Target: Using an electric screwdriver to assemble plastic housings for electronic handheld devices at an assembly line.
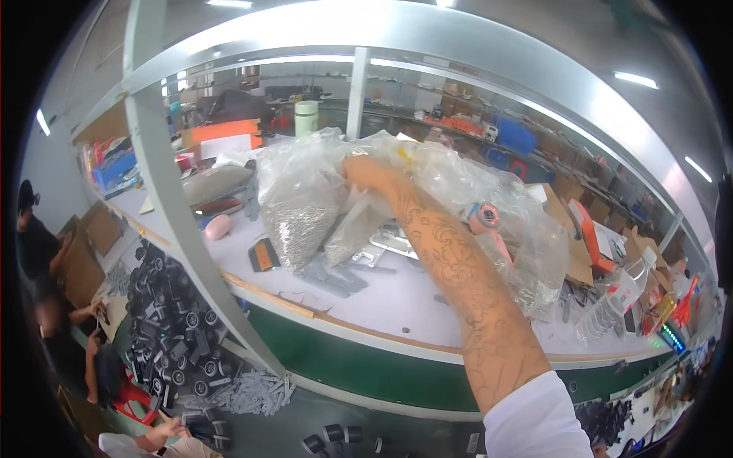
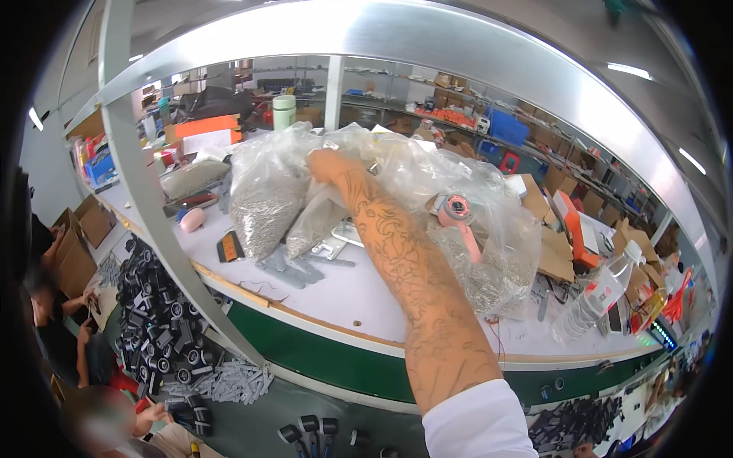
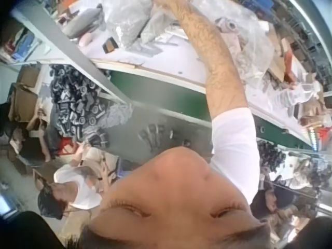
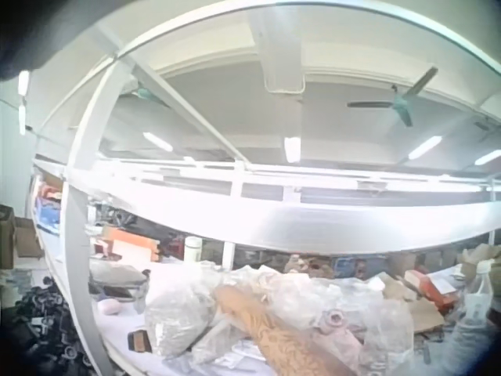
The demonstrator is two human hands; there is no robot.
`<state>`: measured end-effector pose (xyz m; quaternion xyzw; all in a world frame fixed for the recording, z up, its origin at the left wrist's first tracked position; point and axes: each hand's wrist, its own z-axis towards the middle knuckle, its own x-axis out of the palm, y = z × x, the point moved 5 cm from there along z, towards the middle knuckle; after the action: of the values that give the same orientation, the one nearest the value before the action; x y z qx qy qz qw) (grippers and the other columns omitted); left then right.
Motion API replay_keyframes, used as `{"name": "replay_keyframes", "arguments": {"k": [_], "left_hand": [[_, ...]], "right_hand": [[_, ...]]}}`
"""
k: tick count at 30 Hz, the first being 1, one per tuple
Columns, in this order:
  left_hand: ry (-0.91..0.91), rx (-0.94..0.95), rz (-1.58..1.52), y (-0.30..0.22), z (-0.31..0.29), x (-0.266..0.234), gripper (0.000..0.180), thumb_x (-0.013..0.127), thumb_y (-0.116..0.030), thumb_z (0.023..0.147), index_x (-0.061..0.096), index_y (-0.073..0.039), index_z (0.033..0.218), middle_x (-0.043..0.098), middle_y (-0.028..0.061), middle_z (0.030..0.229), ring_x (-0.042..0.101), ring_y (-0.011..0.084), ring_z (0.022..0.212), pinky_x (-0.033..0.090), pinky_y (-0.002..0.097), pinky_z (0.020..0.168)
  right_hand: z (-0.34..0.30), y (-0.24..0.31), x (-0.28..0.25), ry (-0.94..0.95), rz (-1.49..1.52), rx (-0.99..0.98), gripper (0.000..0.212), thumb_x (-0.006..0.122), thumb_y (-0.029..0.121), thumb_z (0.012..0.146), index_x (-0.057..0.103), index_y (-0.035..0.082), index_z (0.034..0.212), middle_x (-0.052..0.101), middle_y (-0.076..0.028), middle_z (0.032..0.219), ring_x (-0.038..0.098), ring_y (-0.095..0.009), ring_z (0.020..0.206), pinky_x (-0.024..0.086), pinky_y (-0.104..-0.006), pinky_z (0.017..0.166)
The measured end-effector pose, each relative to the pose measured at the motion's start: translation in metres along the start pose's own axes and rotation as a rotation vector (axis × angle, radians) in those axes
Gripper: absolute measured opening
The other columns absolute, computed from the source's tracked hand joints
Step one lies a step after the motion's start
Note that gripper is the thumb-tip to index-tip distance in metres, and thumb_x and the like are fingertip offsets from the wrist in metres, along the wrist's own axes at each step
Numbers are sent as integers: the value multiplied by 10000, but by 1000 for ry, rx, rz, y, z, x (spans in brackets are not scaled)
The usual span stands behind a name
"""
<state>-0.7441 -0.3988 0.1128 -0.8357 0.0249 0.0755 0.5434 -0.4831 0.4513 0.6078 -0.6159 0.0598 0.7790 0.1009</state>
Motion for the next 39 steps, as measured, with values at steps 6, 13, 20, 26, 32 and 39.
{"name": "replay_keyframes", "arguments": {"k": [6, 13, 20, 26, 32, 39], "left_hand": [[180, -14, 107, -47, 225, 299, 431, 596, -279, 1001, 551, -26, 1347, 693, 254, 1046, 687, 369, 970, 555, 449, 808], [5, -160, 225, -196, 277, 666, 614, 668, -409, 945, 531, -8, 1390, 661, 283, 1106, 634, 434, 1038, 500, 515, 857], [-135, -112, 297, -170, 276, 687, 590, 649, -393, 956, 532, -12, 1390, 650, 281, 1131, 612, 447, 1069, 484, 522, 893], [-165, -176, 228, -187, 272, 674, 645, 666, -446, 938, 514, -68, 1438, 609, 283, 1239, 603, 453, 1104, 470, 550, 929], [213, -472, 106, -227, 265, 649, 778, 515, -551, 998, 286, -75, 1570, 334, 212, 1564, 286, 398, 1451, 227, 508, 1197], [59, -291, 147, -183, 274, 664, 744, 577, -543, 972, 429, -33, 1493, 548, 213, 1385, 512, 378, 1289, 385, 481, 1110]], "right_hand": [[-40, -120, 27, -171, -141, 88, 211, 695, 148, 749, 746, -2, 888, 723, -193, 951, 709, -384, 920, 565, -480, 829], [-41, -50, -10, -363, -92, 208, 176, 658, 124, 783, 721, 49, 930, 631, -165, 1147, 667, -350, 1019, 531, -443, 889], [-27, -36, -2, -43, -28, 106, 225, 686, 178, 814, 704, 120, 1030, 604, -143, 1192, 649, -347, 1088, 534, -472, 888], [-35, -39, -16, -211, -132, -71, 116, 647, 116, 796, 704, 92, 895, 595, -146, 1045, 635, -347, 994, 524, -449, 828], [-5, -58, 20, -194, -166, -54, 110, 661, 91, 778, 716, 41, 858, 684, -179, 989, 682, -363, 1005, 536, -475, 867], [-22, -40, 10, -400, -109, -143, 126, 654, 29, 703, 697, 0, 818, 665, -231, 897, 678, -413, 898, 549, -457, 790]]}}
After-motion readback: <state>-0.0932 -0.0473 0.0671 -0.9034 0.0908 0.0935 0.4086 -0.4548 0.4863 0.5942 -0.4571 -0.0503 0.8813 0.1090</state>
